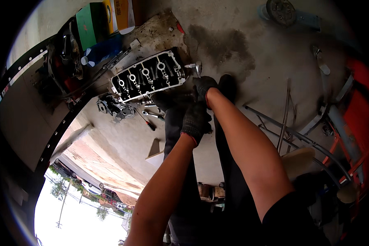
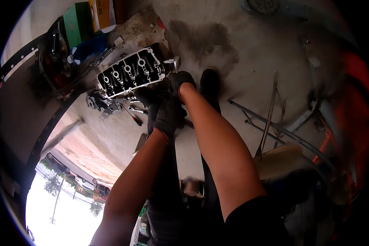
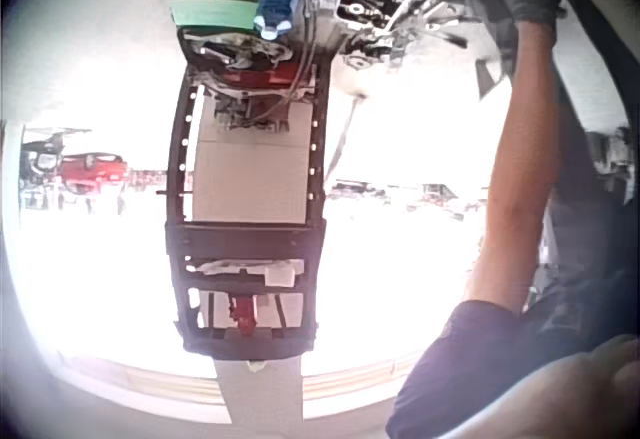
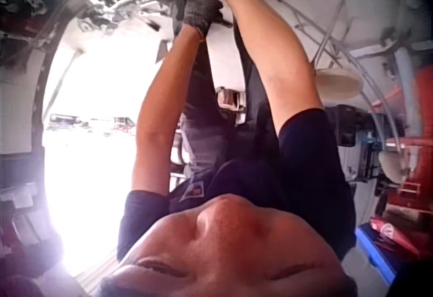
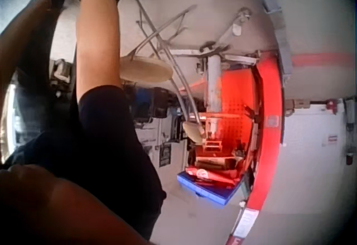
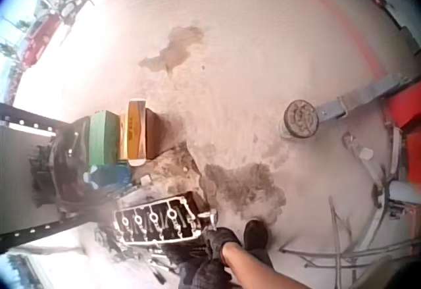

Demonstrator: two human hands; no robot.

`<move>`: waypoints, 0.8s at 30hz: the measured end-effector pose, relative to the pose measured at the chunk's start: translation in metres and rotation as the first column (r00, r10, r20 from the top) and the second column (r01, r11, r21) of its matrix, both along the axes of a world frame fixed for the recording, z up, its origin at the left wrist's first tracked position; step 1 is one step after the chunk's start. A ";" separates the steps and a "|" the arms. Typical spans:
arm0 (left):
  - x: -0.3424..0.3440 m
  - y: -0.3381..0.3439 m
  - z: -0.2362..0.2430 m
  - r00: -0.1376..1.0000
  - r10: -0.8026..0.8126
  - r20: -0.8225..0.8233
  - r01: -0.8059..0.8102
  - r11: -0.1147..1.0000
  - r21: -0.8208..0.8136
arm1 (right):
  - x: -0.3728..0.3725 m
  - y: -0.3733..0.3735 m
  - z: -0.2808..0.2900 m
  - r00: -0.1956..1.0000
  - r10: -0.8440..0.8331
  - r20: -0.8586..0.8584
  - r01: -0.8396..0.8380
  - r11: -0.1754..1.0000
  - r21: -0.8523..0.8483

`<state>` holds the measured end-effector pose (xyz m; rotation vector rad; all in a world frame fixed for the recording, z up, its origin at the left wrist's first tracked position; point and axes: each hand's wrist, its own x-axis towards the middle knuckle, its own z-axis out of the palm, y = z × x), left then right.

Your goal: The person removes components from an engine block by hand and using a tool, then retrieves a different tool from a drawer and uses it to continue working on the engine.

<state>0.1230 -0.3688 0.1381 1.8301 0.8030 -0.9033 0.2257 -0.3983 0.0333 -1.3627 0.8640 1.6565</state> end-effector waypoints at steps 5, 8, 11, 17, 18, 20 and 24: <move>-0.009 0.018 -0.027 0.994 -0.109 -0.020 0.108 0.994 -0.005 | -0.008 0.016 -0.017 0.995 0.072 0.073 -0.073 0.997 0.011; -0.013 0.017 -0.048 0.980 0.058 -0.192 -0.101 0.970 -0.221 | -0.004 0.016 -0.025 0.994 0.069 0.088 -0.071 0.997 0.019; -0.021 0.003 -0.065 0.820 0.382 -0.426 -0.543 0.753 -0.372 | 0.004 0.008 -0.044 0.859 0.417 0.296 -0.458 0.885 0.083; -0.034 -0.016 -0.075 0.982 -0.039 -0.185 0.005 0.983 -0.182 | -0.025 -0.019 -0.061 0.615 0.599 0.513 -0.661 0.746 -0.079; -0.035 -0.008 -0.075 0.993 -0.020 -0.118 -0.002 0.983 -0.185 | -0.032 -0.020 -0.060 0.645 0.588 0.489 -0.630 0.771 -0.096; -0.034 0.012 -0.076 0.954 0.195 -0.227 -0.238 0.955 -0.179 | -0.034 -0.019 -0.060 0.664 0.536 0.521 -0.574 0.812 -0.105; -0.032 0.053 -0.073 0.987 -0.108 0.123 0.110 0.994 -0.004 | -0.005 -0.005 -0.060 0.750 0.572 0.333 -0.621 0.782 0.057</move>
